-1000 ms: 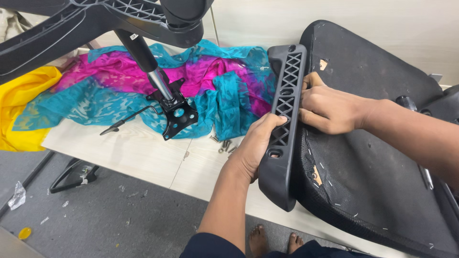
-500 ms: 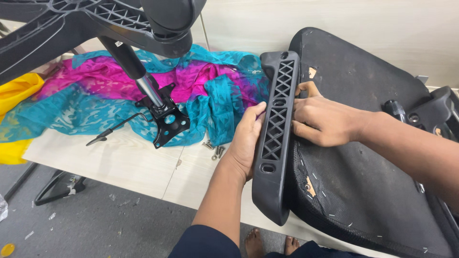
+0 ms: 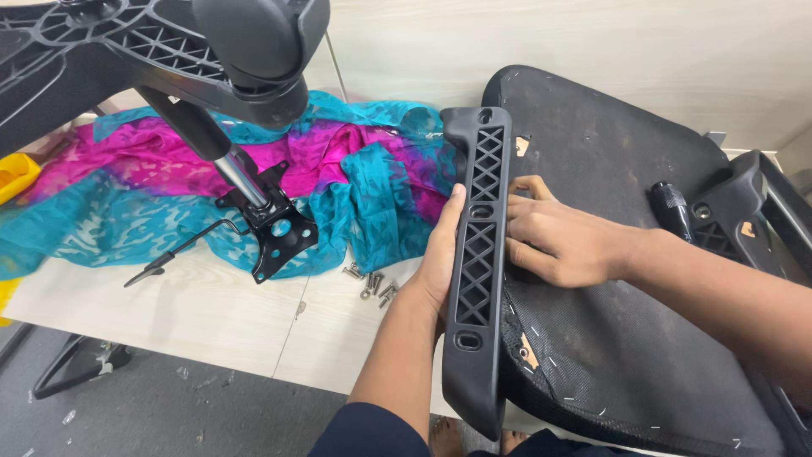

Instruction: The person uses a screwdriver to tighten a screw into a black plastic chair armrest. They then pick up a second armrest, align it with the chair seat, and insert a screw by hand to begin securing it.

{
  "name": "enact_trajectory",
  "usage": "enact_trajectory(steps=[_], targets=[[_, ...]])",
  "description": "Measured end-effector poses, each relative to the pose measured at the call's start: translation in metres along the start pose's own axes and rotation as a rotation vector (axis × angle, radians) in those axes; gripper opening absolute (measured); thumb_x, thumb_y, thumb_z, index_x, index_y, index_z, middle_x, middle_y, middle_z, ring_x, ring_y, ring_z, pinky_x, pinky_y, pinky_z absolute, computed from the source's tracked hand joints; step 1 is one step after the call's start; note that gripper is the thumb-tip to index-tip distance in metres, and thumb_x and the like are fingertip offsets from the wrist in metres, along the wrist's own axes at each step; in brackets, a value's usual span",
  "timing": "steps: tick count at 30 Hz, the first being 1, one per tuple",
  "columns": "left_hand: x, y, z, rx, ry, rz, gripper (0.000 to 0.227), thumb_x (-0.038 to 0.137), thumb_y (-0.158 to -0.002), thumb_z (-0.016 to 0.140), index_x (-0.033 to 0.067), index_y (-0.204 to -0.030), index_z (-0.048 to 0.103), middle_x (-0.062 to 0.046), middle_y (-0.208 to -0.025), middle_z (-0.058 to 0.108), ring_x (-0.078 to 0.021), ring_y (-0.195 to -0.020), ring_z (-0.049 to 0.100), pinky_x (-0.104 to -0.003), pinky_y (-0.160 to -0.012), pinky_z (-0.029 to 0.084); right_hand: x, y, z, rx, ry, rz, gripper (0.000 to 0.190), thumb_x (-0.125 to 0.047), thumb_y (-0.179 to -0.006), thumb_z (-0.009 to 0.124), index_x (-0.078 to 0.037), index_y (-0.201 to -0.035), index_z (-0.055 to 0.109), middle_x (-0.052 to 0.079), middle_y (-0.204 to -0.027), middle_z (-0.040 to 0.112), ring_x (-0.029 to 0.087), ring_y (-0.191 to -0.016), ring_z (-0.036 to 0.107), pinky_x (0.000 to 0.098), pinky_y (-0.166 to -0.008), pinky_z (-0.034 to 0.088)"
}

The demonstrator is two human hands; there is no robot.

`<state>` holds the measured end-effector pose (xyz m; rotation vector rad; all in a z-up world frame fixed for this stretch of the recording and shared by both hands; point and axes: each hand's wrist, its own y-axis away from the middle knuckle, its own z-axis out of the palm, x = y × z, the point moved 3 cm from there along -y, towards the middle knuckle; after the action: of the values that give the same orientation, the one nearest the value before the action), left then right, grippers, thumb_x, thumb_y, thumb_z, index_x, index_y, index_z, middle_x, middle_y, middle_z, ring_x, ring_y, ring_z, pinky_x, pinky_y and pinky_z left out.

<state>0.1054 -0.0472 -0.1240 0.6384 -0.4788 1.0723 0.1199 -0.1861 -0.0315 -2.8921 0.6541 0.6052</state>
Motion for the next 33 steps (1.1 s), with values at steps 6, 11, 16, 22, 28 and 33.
enact_trajectory(steps=[6, 11, 16, 22, 28, 33], targets=[[0.004, -0.002, 0.009, -0.106, -0.014, 0.010, 0.064, 0.066, -0.105, 0.045, 0.0080, -0.118, 0.069, -0.004, -0.094, 0.068, -0.0111, -0.078, 0.065, -0.025, -0.065, 0.055, -0.002, 0.008, 0.002, 0.155, -0.192, -0.044, 0.028, -0.014, -0.091, 0.054, -0.001, -0.088, 0.078, 0.017, -0.113, 0.074, 0.035, -0.132, 0.052, 0.0534, -0.118, 0.023], [0.003, -0.002, 0.008, -0.013, -0.105, -0.013, 0.063, 0.064, -0.099, 0.043, 0.0090, -0.118, 0.069, -0.005, -0.100, 0.072, -0.0136, -0.088, 0.067, -0.028, -0.077, 0.055, -0.002, 0.017, 0.013, 0.213, -0.457, 0.109, 0.025, -0.015, -0.086, 0.061, 0.001, -0.098, 0.077, 0.016, -0.123, 0.067, 0.030, -0.123, 0.059, 0.0439, -0.108, 0.042], [0.000, -0.010, 0.008, -0.014, -0.157, 0.007, 0.068, 0.067, -0.099, 0.044, 0.0060, -0.114, 0.070, -0.007, -0.098, 0.071, -0.0152, -0.087, 0.066, -0.028, -0.077, 0.055, 0.013, 0.027, 0.021, 0.179, -0.828, 0.301, 0.034, -0.020, -0.089, 0.056, 0.003, -0.107, 0.074, 0.012, -0.129, 0.063, 0.026, -0.122, 0.058, 0.0412, -0.108, 0.042], [0.002, -0.006, 0.015, 0.014, -0.153, -0.052, 0.068, 0.069, -0.097, 0.046, 0.0077, -0.114, 0.070, -0.008, -0.096, 0.070, -0.0154, -0.083, 0.065, -0.030, -0.074, 0.054, 0.004, 0.029, 0.033, 0.432, -0.955, 0.516, 0.042, -0.036, -0.100, 0.049, -0.003, -0.107, 0.074, 0.005, -0.118, 0.068, 0.015, -0.114, 0.057, 0.0320, -0.105, 0.038], [0.008, 0.010, 0.034, 0.212, -0.391, -0.099, 0.072, 0.067, -0.093, 0.044, 0.0047, -0.116, 0.072, -0.010, -0.101, 0.074, -0.0192, -0.088, 0.069, -0.033, -0.080, 0.055, -0.001, 0.040, 0.029, 0.599, -0.996, 0.630, 0.031, -0.025, -0.092, 0.070, 0.005, -0.087, 0.076, 0.005, -0.101, 0.065, 0.011, -0.098, 0.055, 0.0301, -0.095, 0.043], [0.012, 0.015, 0.042, 0.419, -0.643, -0.010, 0.094, 0.070, -0.088, 0.053, -0.0093, -0.139, 0.047, -0.023, -0.130, 0.063, -0.0278, -0.120, 0.064, -0.037, -0.102, 0.049, -0.001, 0.052, 0.027, 0.499, -0.996, 0.759, 0.032, -0.027, -0.093, 0.070, 0.003, -0.083, 0.075, 0.005, -0.093, 0.064, 0.013, -0.088, 0.055, 0.0315, -0.091, 0.044]])
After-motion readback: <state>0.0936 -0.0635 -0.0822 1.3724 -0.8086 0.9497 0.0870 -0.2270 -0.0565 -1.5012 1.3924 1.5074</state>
